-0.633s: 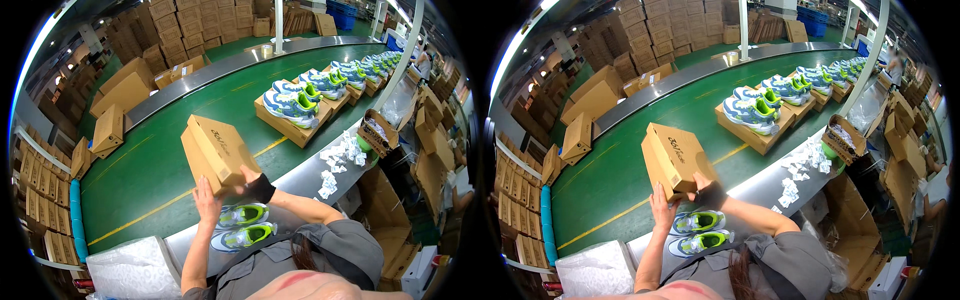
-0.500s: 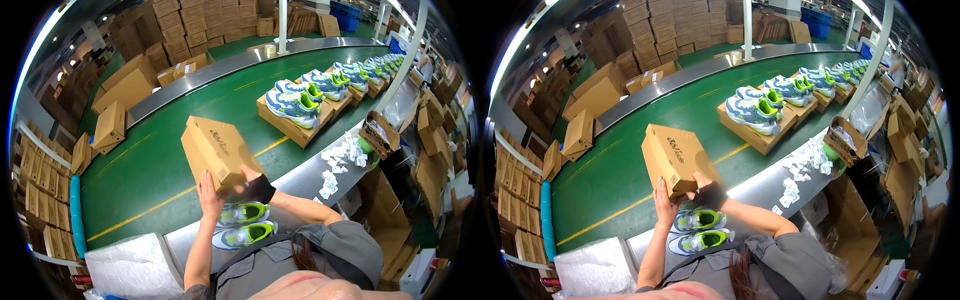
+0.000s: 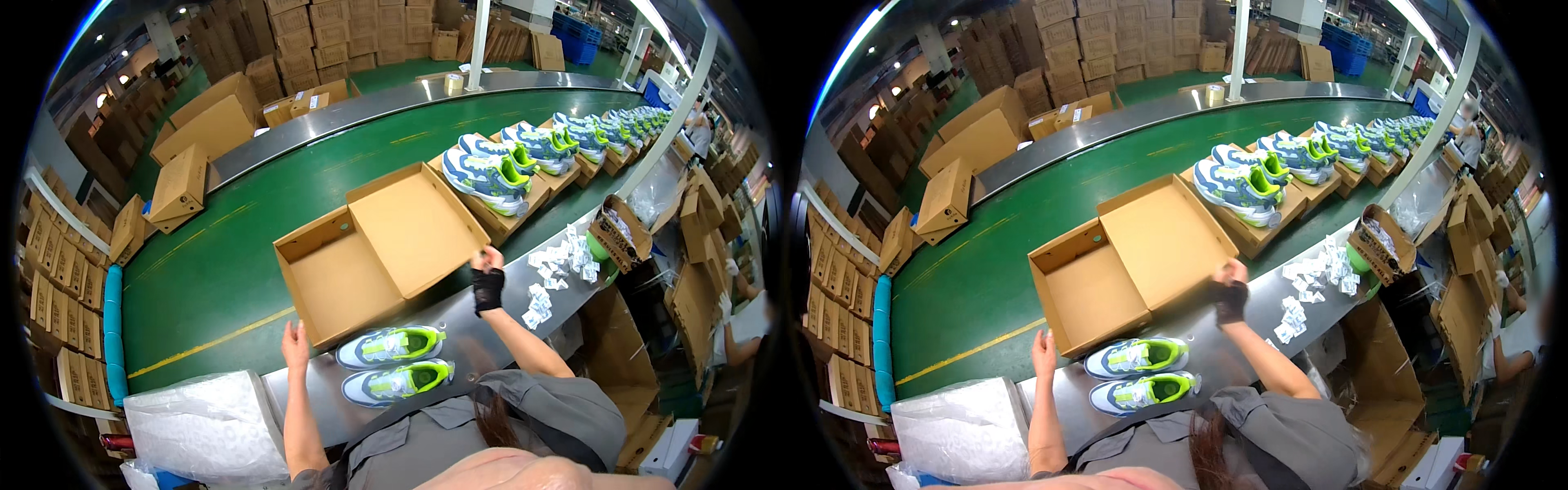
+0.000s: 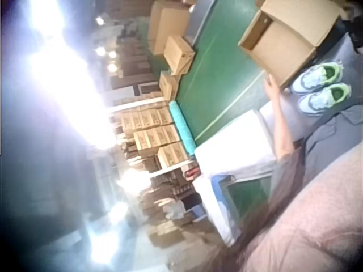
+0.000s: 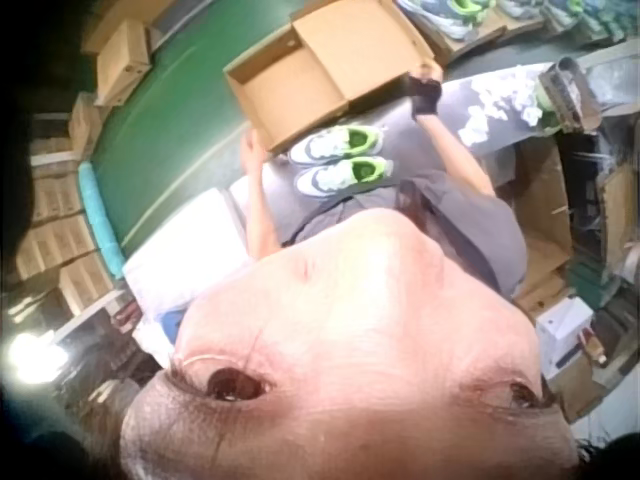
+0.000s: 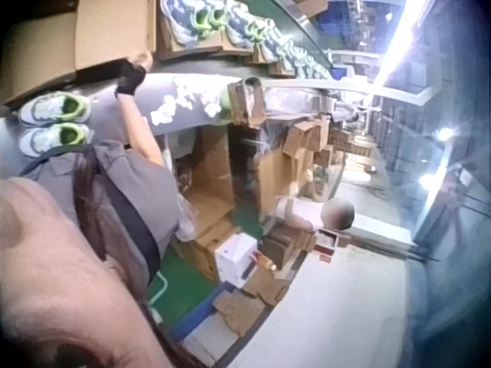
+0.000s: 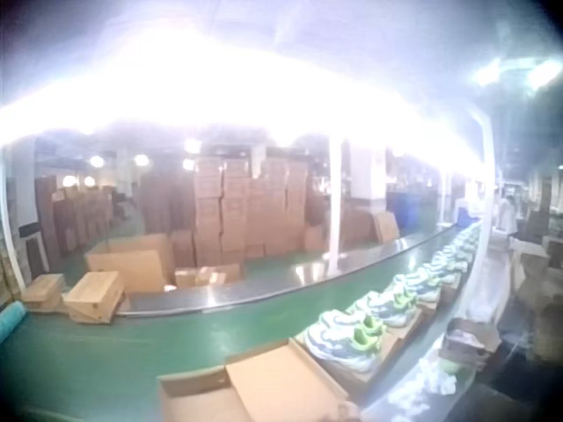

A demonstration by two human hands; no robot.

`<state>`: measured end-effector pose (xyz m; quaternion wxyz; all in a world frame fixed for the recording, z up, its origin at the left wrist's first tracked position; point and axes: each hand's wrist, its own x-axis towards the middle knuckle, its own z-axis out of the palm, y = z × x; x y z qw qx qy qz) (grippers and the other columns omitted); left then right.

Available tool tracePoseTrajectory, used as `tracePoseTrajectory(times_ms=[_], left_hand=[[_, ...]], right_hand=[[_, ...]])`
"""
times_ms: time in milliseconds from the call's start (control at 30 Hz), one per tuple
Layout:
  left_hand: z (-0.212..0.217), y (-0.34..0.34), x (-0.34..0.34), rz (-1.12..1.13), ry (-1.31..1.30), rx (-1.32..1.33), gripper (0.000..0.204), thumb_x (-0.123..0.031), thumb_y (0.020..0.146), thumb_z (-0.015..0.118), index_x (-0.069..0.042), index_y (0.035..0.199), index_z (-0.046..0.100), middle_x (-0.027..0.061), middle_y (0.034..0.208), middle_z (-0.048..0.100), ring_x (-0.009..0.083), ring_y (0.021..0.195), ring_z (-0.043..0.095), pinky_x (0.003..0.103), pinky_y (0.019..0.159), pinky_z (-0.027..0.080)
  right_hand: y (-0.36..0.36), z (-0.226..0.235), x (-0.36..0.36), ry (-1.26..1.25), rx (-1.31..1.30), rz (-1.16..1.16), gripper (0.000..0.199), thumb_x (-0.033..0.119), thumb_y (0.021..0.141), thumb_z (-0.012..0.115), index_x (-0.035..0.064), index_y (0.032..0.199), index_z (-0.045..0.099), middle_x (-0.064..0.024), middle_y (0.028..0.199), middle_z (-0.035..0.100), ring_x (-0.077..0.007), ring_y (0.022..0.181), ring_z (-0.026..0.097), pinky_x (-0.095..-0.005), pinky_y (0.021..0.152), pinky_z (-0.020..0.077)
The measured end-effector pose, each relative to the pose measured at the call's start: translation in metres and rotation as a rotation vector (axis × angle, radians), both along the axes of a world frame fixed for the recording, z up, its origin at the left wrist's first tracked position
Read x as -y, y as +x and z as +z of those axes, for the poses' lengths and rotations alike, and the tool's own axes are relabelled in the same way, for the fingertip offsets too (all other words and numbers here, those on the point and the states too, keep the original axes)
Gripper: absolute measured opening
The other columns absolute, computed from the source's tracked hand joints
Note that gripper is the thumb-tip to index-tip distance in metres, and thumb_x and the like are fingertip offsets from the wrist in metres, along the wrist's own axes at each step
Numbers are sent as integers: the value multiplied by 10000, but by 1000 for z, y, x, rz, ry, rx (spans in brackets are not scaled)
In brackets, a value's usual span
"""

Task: The person places a pair of blue and green sneakers into a cardboard shoebox, wraps them in white tissue paper, closes the box, and moves it along a conveyor belt. This process is repeated for multiple pairs of shoes.

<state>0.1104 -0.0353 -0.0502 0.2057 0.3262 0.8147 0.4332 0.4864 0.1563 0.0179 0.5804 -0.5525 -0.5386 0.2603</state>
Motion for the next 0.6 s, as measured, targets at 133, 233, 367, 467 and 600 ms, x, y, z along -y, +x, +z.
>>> tracePoseTrajectory(times_ms=[133, 233, 367, 467, 600], left_hand=[[16, -28, 44, 145, 153, -59, 466, -281, 870, 516, 66, 1175, 452, 165, 965, 595, 227, 878, 572, 318, 794, 439], [48, -42, 94, 203, 49, -427, 436, -264, 887, 466, 68, 1169, 451, 225, 1101, 517, 330, 1034, 482, 373, 920, 359], [-9, -122, 231, 472, -105, -615, 424, -254, 906, 402, 65, 1185, 432, 253, 1257, 385, 345, 1190, 348, 384, 983, 288], [-16, -121, 301, 493, -921, -315, 605, -416, 881, 400, 11, 1301, 313, 199, 1383, 233, 312, 1290, 198, 484, 1013, 195], [11, -86, 302, 444, -934, -265, 726, -558, 818, 419, -128, 1370, 226, 116, 1448, 75, 295, 1330, 61, 614, 977, 94]], right_hand=[[-80, 54, 3, 475, 506, 447, 580, 336, 714, 634, 44, 1170, 426, -181, 1088, 445, -330, 957, 459, -417, 828, 376], [-138, 47, 19, 61, 1035, 696, 759, 504, 695, 586, 101, 1289, 340, -191, 1358, 246, -365, 1272, 184, -659, 930, 157], [-181, 12, 44, -270, 1192, 1313, 698, 544, 736, 521, 84, 1245, 396, -211, 1294, 367, -337, 1212, 344, -606, 933, 258], [-184, 8, 60, -271, 1379, 1405, 493, 413, 759, 541, 63, 1102, 489, -188, 960, 602, -316, 907, 585, -388, 776, 451], [-183, -3, 64, -178, 1346, 1383, 416, 365, 771, 537, 60, 1050, 491, -181, 922, 611, -322, 891, 589, -412, 738, 453]])
